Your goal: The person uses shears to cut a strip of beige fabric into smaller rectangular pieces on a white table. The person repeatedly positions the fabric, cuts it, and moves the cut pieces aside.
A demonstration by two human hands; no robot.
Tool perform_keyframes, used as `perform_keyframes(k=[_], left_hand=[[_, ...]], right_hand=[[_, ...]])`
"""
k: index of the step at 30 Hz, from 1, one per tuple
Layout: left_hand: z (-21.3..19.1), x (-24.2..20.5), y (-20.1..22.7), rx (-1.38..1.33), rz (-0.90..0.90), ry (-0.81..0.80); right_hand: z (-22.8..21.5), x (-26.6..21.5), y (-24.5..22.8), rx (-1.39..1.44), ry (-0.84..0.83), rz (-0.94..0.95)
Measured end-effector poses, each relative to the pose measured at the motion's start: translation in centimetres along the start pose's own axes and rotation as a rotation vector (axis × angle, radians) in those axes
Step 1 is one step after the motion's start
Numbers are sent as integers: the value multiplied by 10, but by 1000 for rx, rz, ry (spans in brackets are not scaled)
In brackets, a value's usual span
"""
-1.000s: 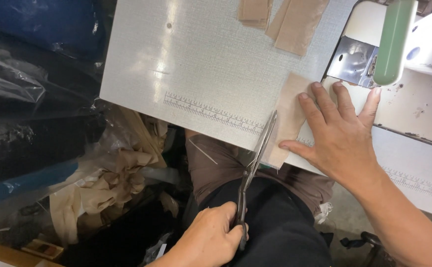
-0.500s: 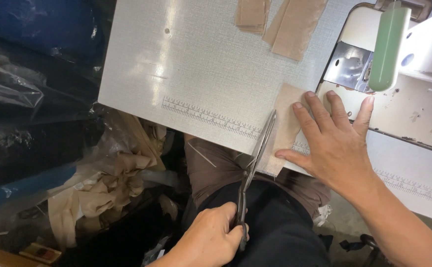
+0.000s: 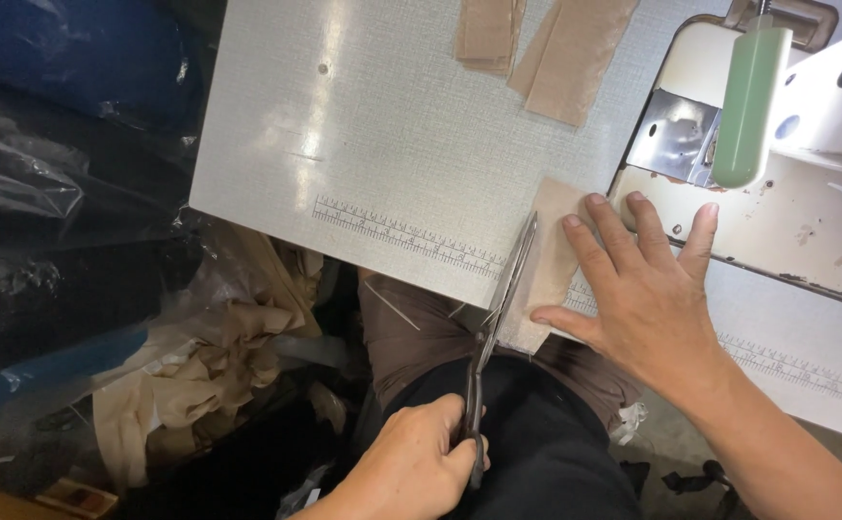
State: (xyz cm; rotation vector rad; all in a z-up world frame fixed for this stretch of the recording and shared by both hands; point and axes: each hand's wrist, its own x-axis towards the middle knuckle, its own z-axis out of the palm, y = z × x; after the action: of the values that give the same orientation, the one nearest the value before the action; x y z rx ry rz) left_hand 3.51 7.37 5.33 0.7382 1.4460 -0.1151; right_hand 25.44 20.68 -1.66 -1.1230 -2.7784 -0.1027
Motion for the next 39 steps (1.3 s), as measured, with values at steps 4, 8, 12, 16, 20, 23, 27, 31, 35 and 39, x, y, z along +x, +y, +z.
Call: perform_keyframes(k=[4, 8, 12, 16, 20, 23, 27, 31, 35, 39], left_hand=[[2, -1, -5, -12, 27, -10], [1, 1, 0, -40, 23, 7], [0, 3, 6, -50, 5, 34], [1, 3, 4, -60, 11, 15], [-2, 2, 12, -83, -18, 17], [-6, 1, 21, -57, -63, 17], [-3, 3, 16, -79, -29, 26], [-4, 5, 19, -89, -52, 26], [-12, 3, 34, -59, -83, 16], [-12, 7, 32, -54, -79, 20]], right_hand=[[0, -1, 0, 14, -28, 6], [0, -2, -1, 26, -24, -4], [1, -3, -2, 21, -27, 4], [2, -4, -2, 46, -29, 3], [3, -7, -3, 66, -25, 5], [3, -8, -3, 72, -30, 5], [3, -8, -4, 64, -37, 7], [3, -9, -3, 44, -32, -5], [4, -9, -3, 38, -29, -12], [3, -8, -3, 36, -28, -9]])
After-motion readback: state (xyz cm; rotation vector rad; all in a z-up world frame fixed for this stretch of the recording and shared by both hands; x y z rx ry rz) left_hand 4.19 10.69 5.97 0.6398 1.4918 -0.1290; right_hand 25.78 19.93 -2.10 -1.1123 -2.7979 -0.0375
